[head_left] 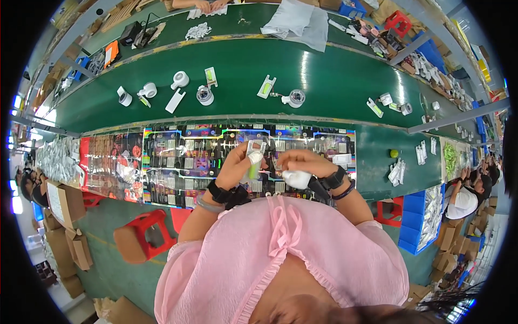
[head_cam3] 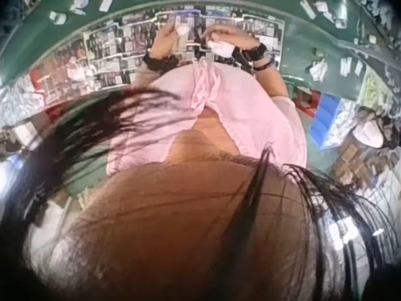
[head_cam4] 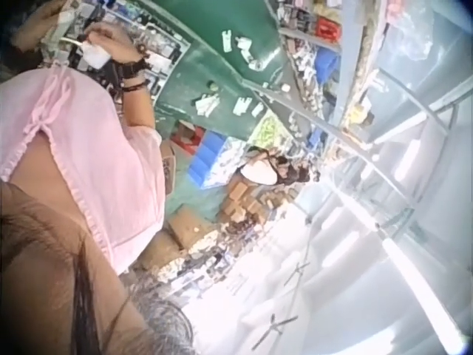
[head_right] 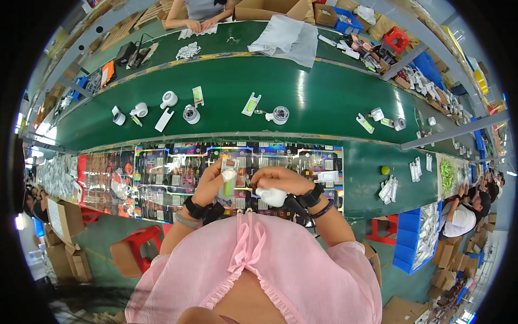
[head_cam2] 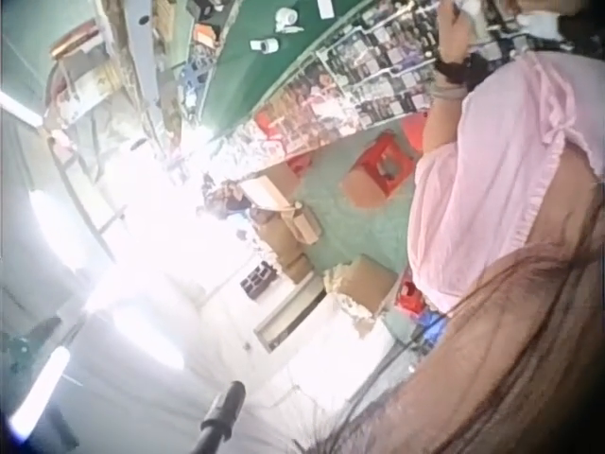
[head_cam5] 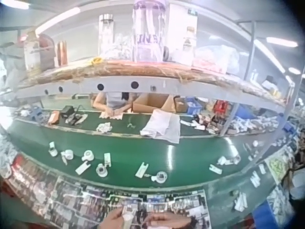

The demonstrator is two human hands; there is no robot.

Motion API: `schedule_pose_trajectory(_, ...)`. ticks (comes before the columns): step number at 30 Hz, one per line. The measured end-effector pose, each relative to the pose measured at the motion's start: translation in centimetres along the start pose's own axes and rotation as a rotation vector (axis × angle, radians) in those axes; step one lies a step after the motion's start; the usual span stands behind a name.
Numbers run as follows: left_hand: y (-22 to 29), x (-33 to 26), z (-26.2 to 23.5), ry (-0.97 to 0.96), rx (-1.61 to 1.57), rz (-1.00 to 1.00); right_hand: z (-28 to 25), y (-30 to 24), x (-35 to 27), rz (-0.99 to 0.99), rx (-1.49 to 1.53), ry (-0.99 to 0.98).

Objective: Assembling small white plastic components and placing them into device housings on a factory assembly line.

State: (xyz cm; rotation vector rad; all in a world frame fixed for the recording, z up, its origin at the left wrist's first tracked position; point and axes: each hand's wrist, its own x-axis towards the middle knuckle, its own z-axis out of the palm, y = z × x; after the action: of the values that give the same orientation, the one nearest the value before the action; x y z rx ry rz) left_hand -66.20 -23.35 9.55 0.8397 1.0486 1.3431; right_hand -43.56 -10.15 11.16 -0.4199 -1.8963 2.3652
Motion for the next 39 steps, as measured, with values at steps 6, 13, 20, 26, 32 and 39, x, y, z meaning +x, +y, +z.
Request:
schedule_pose_trajectory(6,3.6,0.2,0.4,-0.146,0.46,-0.037,1.9,0.3,0.4,0.015,-0.335,-0.135)
schedule_pose_trajectory(13,6.7,1.3,1.1,-0.195,1.171,0.456,1.8,0.5,0.3,-0.019,-0.005,-0.034)
schedule_pose_trajectory(20,8.5,-0.2,3.1,-0.31,1.374,0.446,2.1,-0.7,0.0,0.027,0.083,0.039)
schedule_pose_trajectory(26,4.0,-0.4,2.9,-0.01,1.285,0.367,2.8,-0.4,-0.3,-0.429,-0.979,0.494)
schedule_pose_trajectory(32,2.8,0.0,4.1,-0.049,-0.138,-0.211,3.6,-0.9,0.4,-0.605,-0.991,0.835)
schedule_pose_trajectory(39,1.6,0.0,4.2,-0.052,-0.244,-0.145,4.5,-1.8,0.3,-0.766,-1.031,0.872)
